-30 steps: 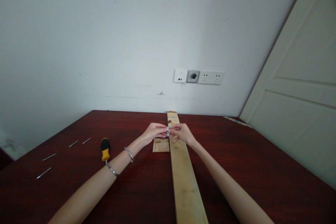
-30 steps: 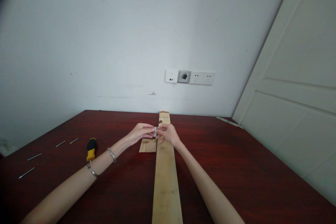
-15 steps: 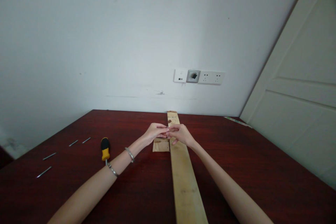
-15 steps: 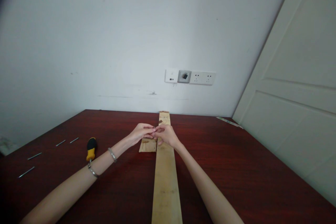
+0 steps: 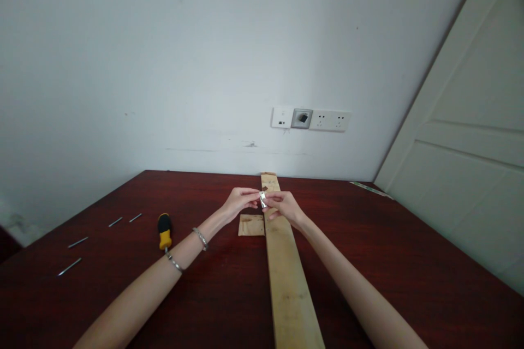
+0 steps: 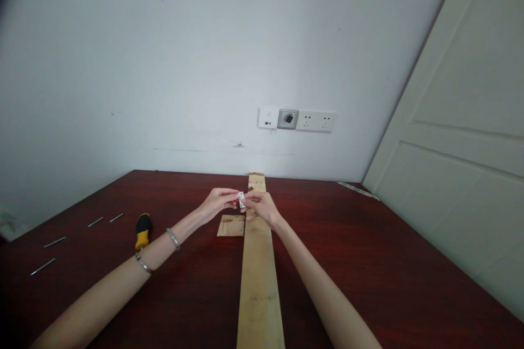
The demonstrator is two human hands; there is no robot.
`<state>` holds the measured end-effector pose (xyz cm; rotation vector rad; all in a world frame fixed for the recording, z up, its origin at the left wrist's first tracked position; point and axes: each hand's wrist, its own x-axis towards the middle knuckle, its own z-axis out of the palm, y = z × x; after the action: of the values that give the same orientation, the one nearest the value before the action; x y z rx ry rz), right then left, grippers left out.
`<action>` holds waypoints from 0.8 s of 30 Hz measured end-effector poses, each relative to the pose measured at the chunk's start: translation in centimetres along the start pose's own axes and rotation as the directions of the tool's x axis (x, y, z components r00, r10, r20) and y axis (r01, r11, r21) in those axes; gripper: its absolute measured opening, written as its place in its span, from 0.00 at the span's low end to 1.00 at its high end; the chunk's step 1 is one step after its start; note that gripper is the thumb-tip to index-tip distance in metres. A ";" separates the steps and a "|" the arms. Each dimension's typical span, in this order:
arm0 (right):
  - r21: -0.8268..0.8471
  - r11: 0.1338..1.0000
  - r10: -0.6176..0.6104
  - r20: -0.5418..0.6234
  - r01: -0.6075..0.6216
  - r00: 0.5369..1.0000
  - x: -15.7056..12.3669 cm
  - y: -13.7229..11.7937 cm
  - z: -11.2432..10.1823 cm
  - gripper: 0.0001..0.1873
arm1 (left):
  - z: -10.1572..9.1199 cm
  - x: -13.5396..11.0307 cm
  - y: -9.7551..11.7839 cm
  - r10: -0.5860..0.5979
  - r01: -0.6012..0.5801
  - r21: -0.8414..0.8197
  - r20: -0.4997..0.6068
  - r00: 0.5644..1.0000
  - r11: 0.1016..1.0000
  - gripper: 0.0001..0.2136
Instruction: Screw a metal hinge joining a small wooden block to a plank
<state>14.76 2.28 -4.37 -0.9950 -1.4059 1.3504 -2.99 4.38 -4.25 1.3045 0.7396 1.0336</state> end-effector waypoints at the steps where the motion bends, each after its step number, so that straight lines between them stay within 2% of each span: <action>1: 0.031 1.000 0.003 0.006 -0.004 1.000 0.0 0.0 0.0 0.16 | 0.0 0.0 0.0 0.014 -0.014 0.004 0.010 1.000 1.000 0.17; 6: 0.133 0.990 0.043 0.039 -0.048 0.998 -0.1 0.2 -0.2 0.15 | 0.2 -0.1 0.0 0.031 -0.032 0.021 0.053 0.998 0.999 0.17; 13: 0.195 0.974 0.110 0.055 -0.119 0.992 -0.1 0.1 0.0 0.11 | 0.4 -0.3 0.2 0.038 -0.038 0.003 0.051 0.998 0.999 0.19; 17: 0.150 0.981 0.114 0.066 -0.123 0.991 -0.4 -0.2 0.2 0.11 | 0.4 -0.2 0.0 0.047 -0.047 -0.002 0.034 0.998 0.999 0.18; 24: -0.042 0.996 0.082 0.053 -0.080 0.995 -0.6 -0.6 0.7 0.16 | 0.4 0.0 -0.4 0.058 -0.057 0.038 -0.004 0.998 0.998 0.16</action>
<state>14.26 1.52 -3.83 -1.0580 -1.4523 1.4232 -2.54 4.25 -4.63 1.3629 0.7322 1.0740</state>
